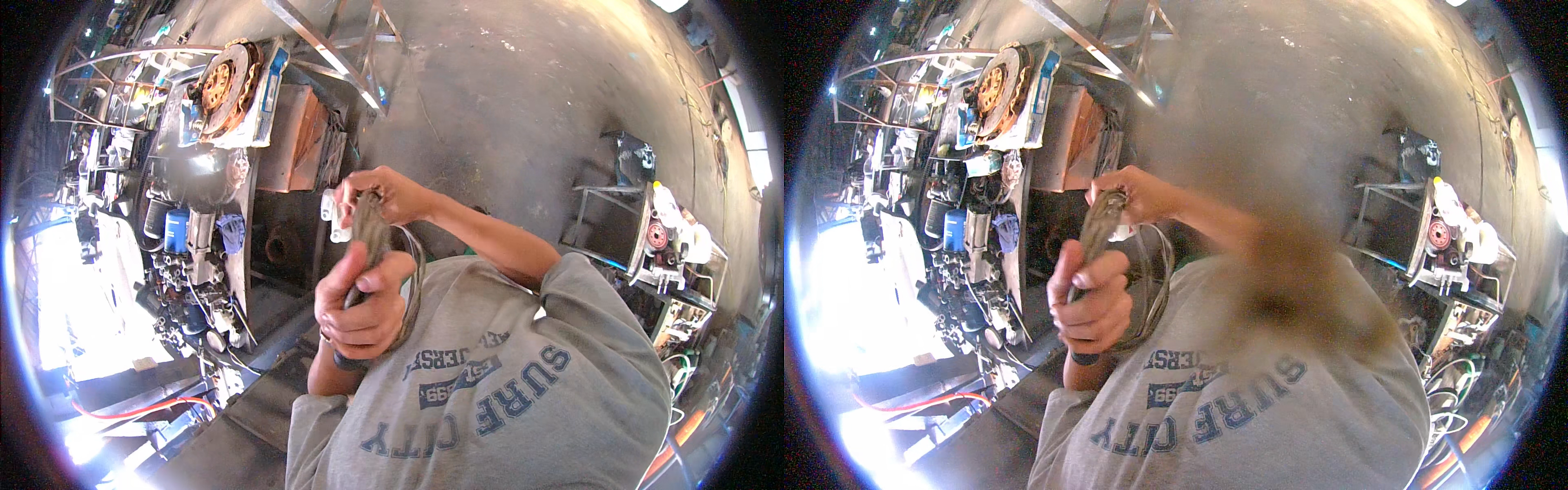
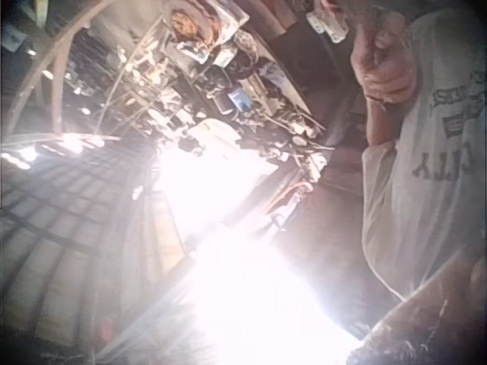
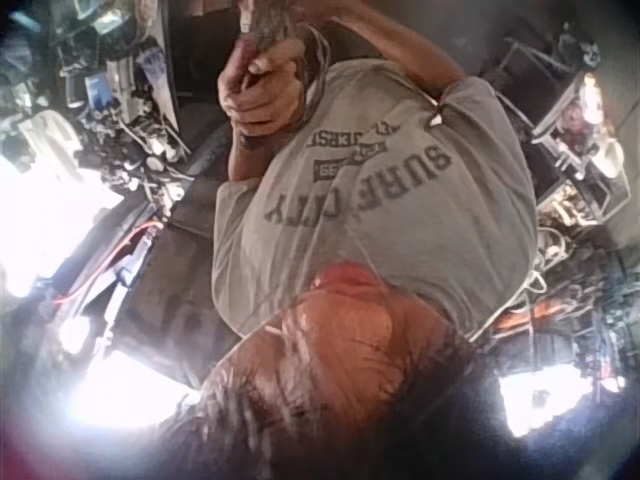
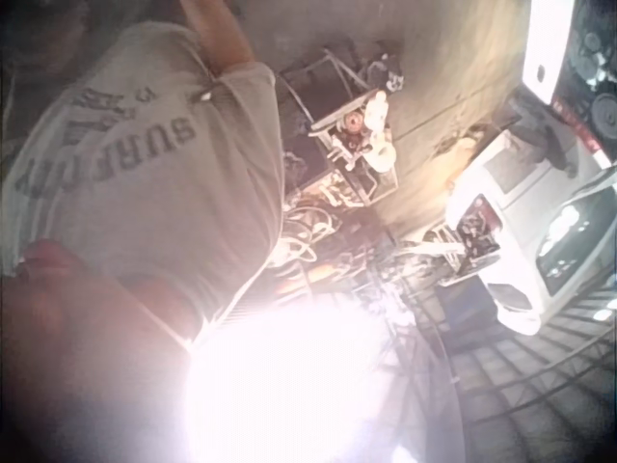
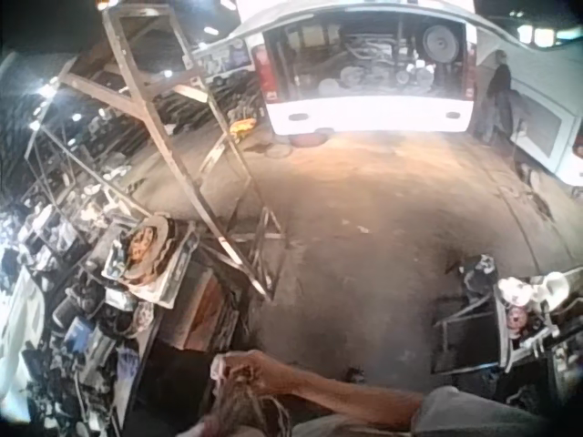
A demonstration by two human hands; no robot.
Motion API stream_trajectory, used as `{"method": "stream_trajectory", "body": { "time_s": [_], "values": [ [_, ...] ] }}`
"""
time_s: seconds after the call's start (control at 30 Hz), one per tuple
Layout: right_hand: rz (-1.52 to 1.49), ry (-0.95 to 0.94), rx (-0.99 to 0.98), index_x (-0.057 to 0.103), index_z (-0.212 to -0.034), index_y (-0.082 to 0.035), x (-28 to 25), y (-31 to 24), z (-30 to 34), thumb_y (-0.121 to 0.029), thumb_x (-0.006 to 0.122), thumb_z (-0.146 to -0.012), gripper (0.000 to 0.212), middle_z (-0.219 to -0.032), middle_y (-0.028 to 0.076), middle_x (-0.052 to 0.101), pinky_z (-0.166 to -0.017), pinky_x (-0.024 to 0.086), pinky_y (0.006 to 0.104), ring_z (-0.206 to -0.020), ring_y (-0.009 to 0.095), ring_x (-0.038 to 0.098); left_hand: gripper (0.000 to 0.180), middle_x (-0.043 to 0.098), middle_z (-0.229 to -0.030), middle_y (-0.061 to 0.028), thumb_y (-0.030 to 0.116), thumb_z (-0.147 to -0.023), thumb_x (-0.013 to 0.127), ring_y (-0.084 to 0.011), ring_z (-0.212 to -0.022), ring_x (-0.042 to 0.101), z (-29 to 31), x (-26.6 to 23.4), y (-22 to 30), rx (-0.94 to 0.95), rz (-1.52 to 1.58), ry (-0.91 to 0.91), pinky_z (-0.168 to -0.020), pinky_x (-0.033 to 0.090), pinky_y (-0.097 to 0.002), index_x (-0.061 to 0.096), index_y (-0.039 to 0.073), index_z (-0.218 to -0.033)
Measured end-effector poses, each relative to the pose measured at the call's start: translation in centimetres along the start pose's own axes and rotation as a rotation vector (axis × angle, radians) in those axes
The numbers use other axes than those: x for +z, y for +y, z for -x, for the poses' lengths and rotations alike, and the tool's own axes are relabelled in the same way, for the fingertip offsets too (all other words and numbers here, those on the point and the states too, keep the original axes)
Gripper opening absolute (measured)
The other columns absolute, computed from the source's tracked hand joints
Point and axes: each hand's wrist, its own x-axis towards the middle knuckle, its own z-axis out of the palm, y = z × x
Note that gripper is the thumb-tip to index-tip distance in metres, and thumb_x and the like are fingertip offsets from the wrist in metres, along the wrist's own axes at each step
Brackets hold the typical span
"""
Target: The person picks up a long electrical cable from a cluttered workbench, coils it by hand, and places it into a red duffel bag along with other items. The person then closes the bag and carries it across the workshop floor.
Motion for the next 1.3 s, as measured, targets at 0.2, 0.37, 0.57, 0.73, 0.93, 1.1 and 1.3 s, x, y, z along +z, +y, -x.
{"method": "stream_trajectory", "body": {
  "time_s": [0.2,0.37,0.57,0.73,0.93,1.1,1.3],
  "values": [
    [0.432,0.594,-0.036,0.054,-0.082,-0.001,1.2,1.5,-0.2,0.005,0.071,-0.087,0.019,-0.064,0.002,0.058,-0.061,0.046,0.0246,-0.073,0.004,0.060,0.048,0.057,-0.070,0.0055,0.053,-0.110,0.035,-0.0163,-0.087,0.061,-1.5,1.7,-1.3,0.535,0.012,-0.012,-0.095,0.050,-0.0553,0.045,0.011,-0.132],
    [0.402,0.649,0.102,0.054,-0.070,-0.003,1.2,-0.9,-0.2,-0.016,0.069,-0.100,0.036,-0.057,0.005,0.041,-0.050,0.035,0.0316,-0.057,0.006,0.038,0.075,0.057,-0.073,0.0004,0.065,-0.106,0.030,-0.0259,-0.093,0.058,0.1,-1.5,-2.4,0.482,-0.292,0.286,-0.098,0.045,-0.0614,0.037,0.007,-0.154],
    [0.768,0.515,-0.228,0.059,-0.071,-0.006,-0.6,-4.7,-1.8,-0.019,0.075,-0.094,0.031,-0.059,0.012,0.052,-0.047,0.037,0.0388,-0.048,0.028,0.049,0.082,0.058,-0.074,-0.0107,0.069,-0.101,0.040,-0.0350,-0.080,0.065,1.6,-1.2,1.1,0.408,-0.778,0.492,-0.089,0.051,-0.0484,0.045,-0.002,-0.140],
    [0.900,0.299,-0.397,0.055,-0.068,-0.008,-1.0,-8.9,-3.2,-0.022,0.076,-0.090,0.034,-0.058,0.008,0.053,-0.047,0.038,0.0415,-0.052,0.031,0.053,0.055,0.054,-0.069,-0.0050,0.047,-0.105,0.046,-0.0226,-0.068,0.059,0.9,-1.2,2.2,0.337,-0.574,0.468,-0.066,0.051,-0.0387,0.048,0.003,-0.137],
    [1.105,-0.142,-0.202,0.062,-0.080,-0.011,-3.7,-11.4,-2.9,-0.037,0.070,-0.094,0.031,-0.074,0.011,0.067,-0.059,0.051,0.0462,-0.072,0.036,0.068,0.023,0.037,-0.051,0.0075,0.030,-0.113,0.038,-0.0016,-0.033,0.030,0.8,-1.1,2.2,0.246,-0.495,0.513,-0.030,0.027,-0.0177,0.050,0.010,-0.111],
    [0.694,-0.202,0.010,0.063,-0.106,-0.006,-7.4,-11.1,-2.0,-0.036,0.078,-0.091,0.037,-0.095,0.008,0.068,-0.082,0.051,0.0397,-0.094,0.025,0.066,0.025,0.038,-0.045,0.0079,0.032,-0.114,0.034,-0.0004,-0.030,0.032,1.2,-0.5,1.8,0.313,-0.439,0.447,-0.028,0.025,-0.0158,0.043,0.014,-0.100],
    [0.284,-0.327,0.525,0.063,-0.104,-0.005,-9.7,-6.6,1.8,-0.052,0.076,-0.092,0.050,-0.083,-0.003,0.055,-0.076,0.044,0.0296,-0.083,0.009,0.050,0.023,0.042,-0.044,0.0057,0.028,-0.114,0.031,-0.0023,-0.030,0.036,1.5,1.2,0.6,0.380,-0.341,0.342,-0.029,0.025,-0.0182,0.042,0.014,-0.101]
  ]
}}
